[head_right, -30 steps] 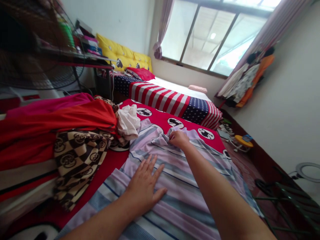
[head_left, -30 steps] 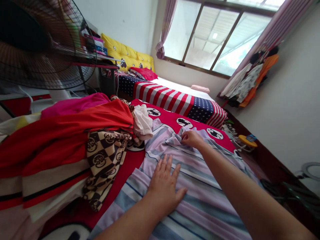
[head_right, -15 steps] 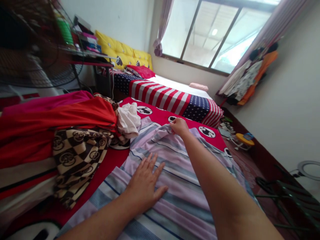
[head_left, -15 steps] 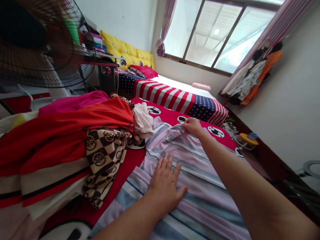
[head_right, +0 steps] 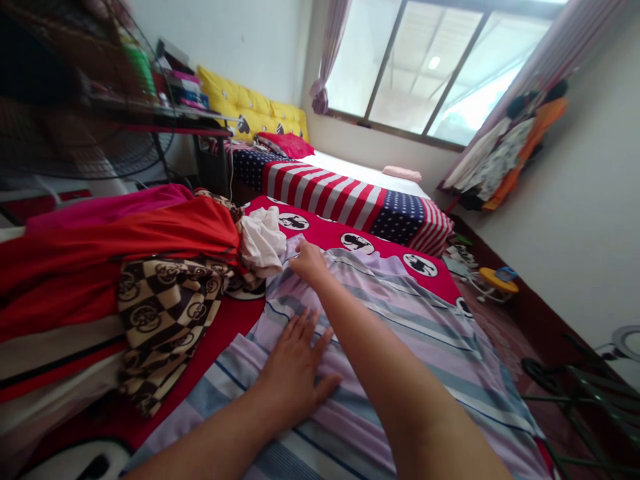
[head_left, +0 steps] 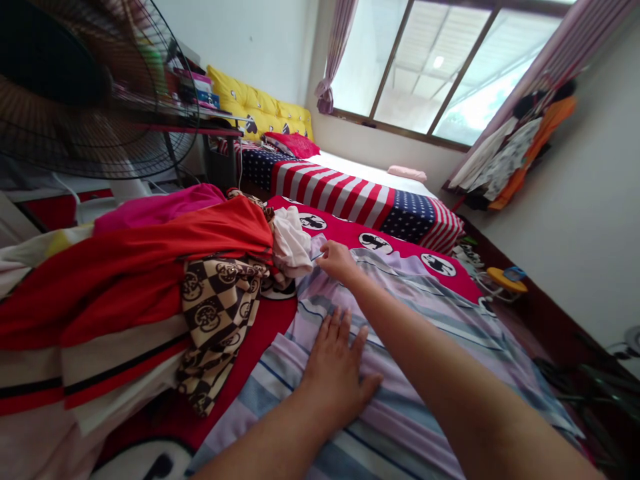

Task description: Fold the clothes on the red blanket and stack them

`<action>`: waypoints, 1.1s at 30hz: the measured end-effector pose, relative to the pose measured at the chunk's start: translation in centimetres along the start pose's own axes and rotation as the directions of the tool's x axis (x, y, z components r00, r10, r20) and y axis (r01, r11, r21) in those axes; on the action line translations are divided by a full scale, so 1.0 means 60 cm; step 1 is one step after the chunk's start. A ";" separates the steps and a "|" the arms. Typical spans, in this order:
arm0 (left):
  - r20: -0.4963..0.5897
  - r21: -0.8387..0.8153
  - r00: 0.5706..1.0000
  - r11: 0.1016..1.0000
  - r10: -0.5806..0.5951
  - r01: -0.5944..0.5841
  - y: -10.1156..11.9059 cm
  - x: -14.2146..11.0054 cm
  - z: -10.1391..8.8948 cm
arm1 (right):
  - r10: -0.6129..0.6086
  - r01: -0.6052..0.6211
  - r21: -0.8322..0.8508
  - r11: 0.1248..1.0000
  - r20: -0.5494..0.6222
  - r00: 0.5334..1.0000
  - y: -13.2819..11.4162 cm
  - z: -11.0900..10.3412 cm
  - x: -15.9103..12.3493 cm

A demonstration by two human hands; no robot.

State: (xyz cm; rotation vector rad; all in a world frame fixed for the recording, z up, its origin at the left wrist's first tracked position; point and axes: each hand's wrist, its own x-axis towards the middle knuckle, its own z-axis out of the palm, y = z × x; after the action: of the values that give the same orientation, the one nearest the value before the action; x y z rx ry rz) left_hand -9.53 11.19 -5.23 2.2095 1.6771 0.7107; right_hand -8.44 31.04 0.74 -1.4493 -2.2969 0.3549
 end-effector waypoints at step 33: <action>-0.240 -0.211 0.916 0.904 0.321 -0.372 0.042 -0.015 -0.078 | 0.500 -0.045 0.981 0.191 -0.057 0.864 0.135 -0.030 -0.149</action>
State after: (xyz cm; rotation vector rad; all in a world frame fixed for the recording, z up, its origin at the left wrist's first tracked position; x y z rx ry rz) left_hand -10.16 9.24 -0.20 2.3332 1.1894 1.2020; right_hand 2.30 26.43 -2.82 -1.0207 -0.9434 1.2441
